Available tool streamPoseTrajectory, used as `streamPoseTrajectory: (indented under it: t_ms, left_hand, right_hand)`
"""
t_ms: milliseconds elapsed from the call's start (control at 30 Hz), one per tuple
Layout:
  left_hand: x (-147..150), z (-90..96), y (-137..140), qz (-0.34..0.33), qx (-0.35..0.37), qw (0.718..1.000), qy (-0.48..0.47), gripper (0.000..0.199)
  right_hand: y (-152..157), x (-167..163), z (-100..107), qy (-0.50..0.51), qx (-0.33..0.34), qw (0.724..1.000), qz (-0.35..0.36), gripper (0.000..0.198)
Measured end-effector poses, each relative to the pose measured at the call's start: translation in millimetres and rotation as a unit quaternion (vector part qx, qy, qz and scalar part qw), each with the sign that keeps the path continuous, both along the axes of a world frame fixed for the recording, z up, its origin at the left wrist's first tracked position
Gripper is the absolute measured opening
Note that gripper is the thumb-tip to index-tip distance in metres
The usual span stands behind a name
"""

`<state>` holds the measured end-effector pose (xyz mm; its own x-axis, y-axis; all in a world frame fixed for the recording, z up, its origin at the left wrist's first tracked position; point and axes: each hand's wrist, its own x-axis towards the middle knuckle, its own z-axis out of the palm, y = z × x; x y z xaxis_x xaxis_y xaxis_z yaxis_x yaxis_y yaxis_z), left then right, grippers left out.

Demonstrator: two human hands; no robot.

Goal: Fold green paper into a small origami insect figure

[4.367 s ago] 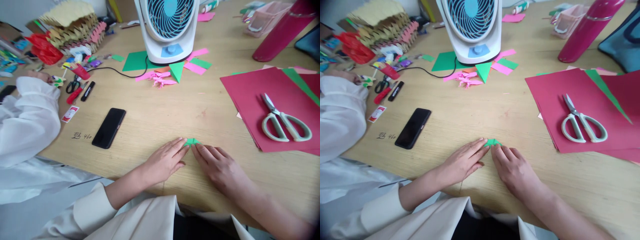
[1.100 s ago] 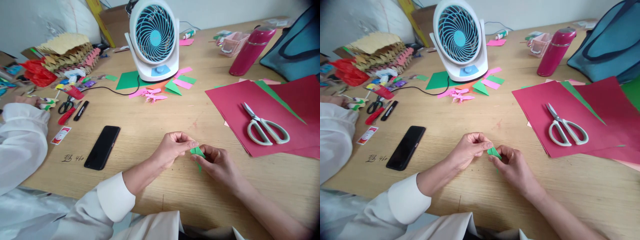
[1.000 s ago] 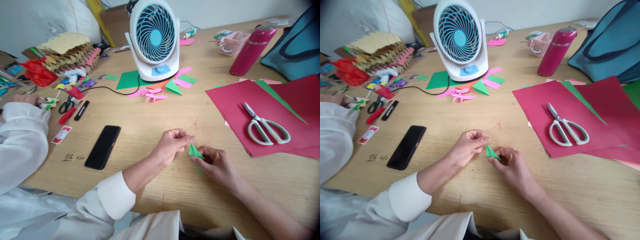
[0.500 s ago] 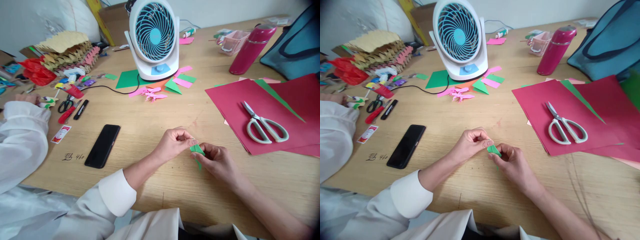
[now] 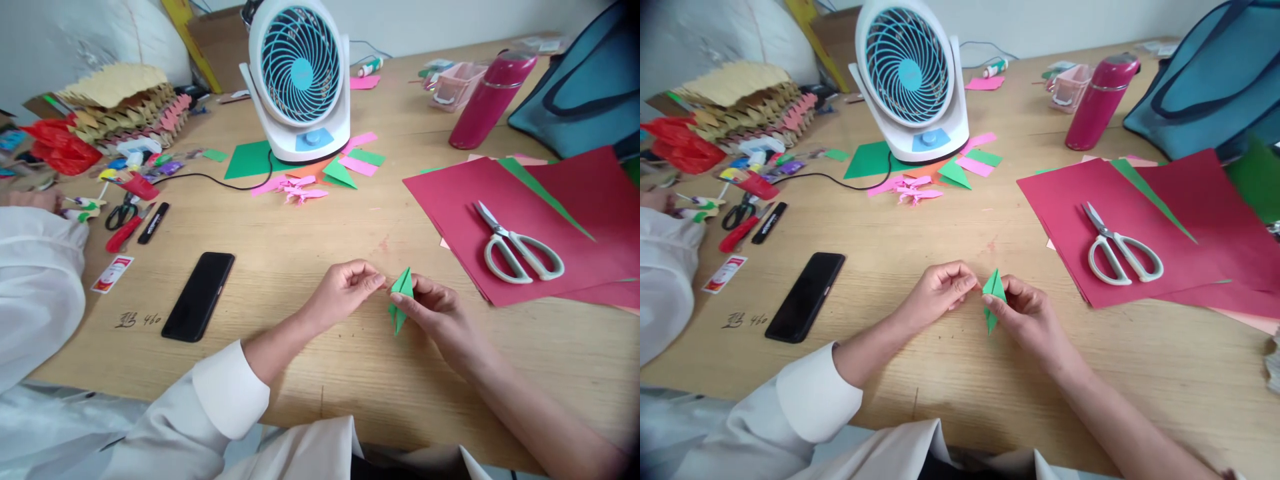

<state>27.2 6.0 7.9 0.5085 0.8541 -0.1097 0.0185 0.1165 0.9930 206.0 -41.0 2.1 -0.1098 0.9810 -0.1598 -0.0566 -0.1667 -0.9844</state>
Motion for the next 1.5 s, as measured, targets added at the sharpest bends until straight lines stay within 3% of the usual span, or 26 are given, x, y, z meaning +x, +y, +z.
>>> streamPoseTrajectory:
  t_ms: [133, 333, 533, 900, 1033, 1233, 1500]
  left_hand:
    - [8, -0.2, -9, -0.038, 0.039, 0.998, 0.032, 0.027]
    - [14, 0.2, -15, 0.002, 0.136, 0.988, 0.073, 0.022]
    - [10, 2.5, -13, -0.035, 0.183, 0.976, 0.112, 0.029]
    - [8, 4.7, -13, -0.057, 0.182, 0.974, 0.121, 0.03]
    - [7, 6.6, -11, -0.055, 0.166, 0.978, 0.119, 0.025]
    - [5, 6.2, -9, -0.045, 0.166, 0.977, 0.123, 0.023]
    - [2, 6.8, -7, -0.044, 0.22, 0.965, 0.135, 0.023]
  right_hand:
    - [-2, 0, 2, 0.019, -0.012, 0.999, -0.031, 0.033]
    - [-1, 0, 2, 0.013, -0.01, 0.999, -0.036, 0.029]
    - [-3, -3, 3, 0.008, 0.011, 0.999, -0.035, 0.028]
    - [-4, -2, 0, 0.003, 0.036, 0.999, -0.018, 0.02]
    - [-3, 0, 0, 0.001, 0.026, 0.999, -0.036, 0.024]
    - [0, -1, 2, -0.046, 0.018, 0.999, 0.007, 0.035]
    - [-3, 0, 1, -0.036, -0.01, 0.999, 0.002, 0.029]
